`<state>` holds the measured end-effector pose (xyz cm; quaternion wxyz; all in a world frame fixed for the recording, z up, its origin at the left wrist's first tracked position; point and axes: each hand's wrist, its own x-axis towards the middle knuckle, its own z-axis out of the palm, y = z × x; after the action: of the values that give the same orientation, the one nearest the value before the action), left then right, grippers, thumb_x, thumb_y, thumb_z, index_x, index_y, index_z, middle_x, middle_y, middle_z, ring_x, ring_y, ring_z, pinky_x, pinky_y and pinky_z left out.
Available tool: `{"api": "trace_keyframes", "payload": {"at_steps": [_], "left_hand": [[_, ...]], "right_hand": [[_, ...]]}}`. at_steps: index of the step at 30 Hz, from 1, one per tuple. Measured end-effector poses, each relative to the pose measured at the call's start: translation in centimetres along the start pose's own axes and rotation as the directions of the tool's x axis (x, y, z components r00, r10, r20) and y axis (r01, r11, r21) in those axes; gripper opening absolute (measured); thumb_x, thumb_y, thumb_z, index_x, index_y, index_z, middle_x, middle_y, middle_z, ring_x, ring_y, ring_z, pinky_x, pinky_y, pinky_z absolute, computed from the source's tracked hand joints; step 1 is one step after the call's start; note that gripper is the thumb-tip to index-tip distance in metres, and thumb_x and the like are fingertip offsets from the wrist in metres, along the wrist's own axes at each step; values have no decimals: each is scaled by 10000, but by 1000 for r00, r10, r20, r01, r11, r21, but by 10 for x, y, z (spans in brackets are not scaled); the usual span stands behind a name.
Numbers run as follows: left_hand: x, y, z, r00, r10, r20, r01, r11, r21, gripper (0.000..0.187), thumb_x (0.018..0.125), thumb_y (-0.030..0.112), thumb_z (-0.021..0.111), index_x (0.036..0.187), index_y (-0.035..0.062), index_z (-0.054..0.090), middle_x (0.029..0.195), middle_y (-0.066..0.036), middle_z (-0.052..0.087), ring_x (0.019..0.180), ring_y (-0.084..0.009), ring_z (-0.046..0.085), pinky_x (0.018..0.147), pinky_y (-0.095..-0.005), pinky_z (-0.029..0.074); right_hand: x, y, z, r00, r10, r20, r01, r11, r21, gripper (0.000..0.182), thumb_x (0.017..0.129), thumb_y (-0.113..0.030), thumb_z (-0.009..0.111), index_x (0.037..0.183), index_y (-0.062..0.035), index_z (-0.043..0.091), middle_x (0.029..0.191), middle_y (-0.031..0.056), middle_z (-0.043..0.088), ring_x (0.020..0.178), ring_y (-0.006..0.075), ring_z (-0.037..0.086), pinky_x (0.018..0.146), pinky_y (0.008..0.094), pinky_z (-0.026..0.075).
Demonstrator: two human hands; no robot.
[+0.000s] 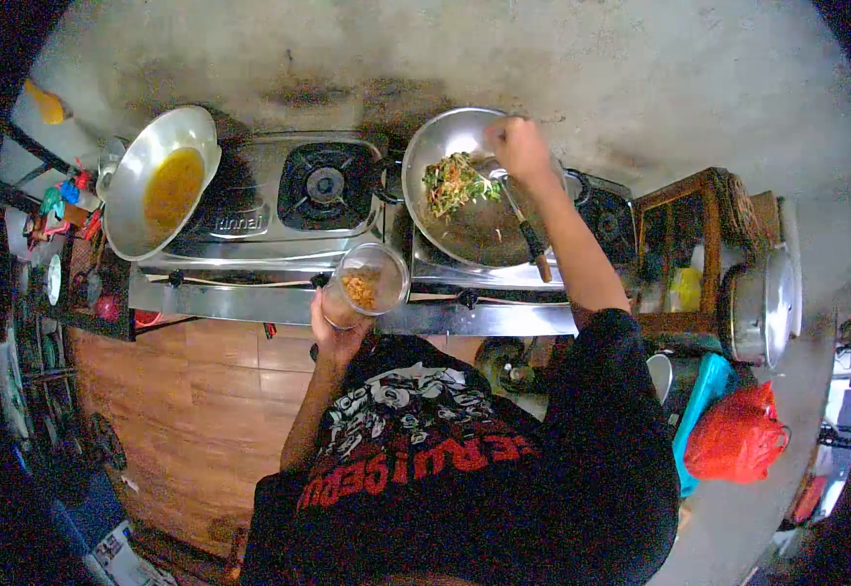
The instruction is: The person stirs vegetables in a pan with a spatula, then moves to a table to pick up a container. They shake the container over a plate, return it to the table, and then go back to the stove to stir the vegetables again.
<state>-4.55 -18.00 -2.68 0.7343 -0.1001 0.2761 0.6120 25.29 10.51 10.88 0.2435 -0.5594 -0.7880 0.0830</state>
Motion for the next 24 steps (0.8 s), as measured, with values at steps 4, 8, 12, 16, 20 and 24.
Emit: {"api": "trace_keyframes", "payload": {"at_steps": [4,8,12,16,20,24], "left_hand": [[4,4,-9,981,-34,192,20,997,76,571,945,538,373,1247,77,523,1200,-84,595,1049,-254,600,859,-406,508],[3,-5,-2,974,25,224,-72,976,205,495,978,453,366,1255,72,522,1185,-81,607,1078,-248,592,926,-424,469],[6,-20,5,976,36,214,-85,970,228,492,979,445,373,1287,82,495,1192,-88,603,1102,-240,578,931,-417,467],[-3,-27,22,981,-32,193,-47,919,391,494,968,426,409,1315,79,460,1194,-76,586,1134,-238,547,982,-399,417],[7,-33,8,972,-86,219,2,933,359,473,966,408,426,1311,88,473,1195,-63,590,1106,-221,563,952,-382,439],[7,-36,2,972,-115,206,43,945,324,464,968,397,435,1316,93,477,1202,-48,591,1092,-194,569,936,-357,447]], "right_hand": [[-32,-90,-50,999,24,45,-35,962,272,128,811,-101,648,887,-21,713,798,161,693,702,220,658,669,321,511],[-102,-165,-83,664,-418,620,78,863,499,146,822,-127,610,903,-24,674,848,150,686,781,264,664,708,378,503],[-156,-176,-35,228,-434,872,169,899,404,297,913,-160,510,1171,-56,614,1095,204,636,992,337,615,882,418,469],[-177,-171,10,643,-692,327,361,651,667,376,903,-156,503,1270,-79,534,1210,195,576,1078,360,571,924,438,449],[-180,-168,22,453,-439,776,186,897,400,420,879,-147,527,1295,-85,507,1297,202,517,1188,387,499,1002,424,415],[-196,-159,27,544,-487,683,240,871,430,371,876,-136,534,1239,-62,527,1264,220,526,1181,395,496,1011,432,406]]}}
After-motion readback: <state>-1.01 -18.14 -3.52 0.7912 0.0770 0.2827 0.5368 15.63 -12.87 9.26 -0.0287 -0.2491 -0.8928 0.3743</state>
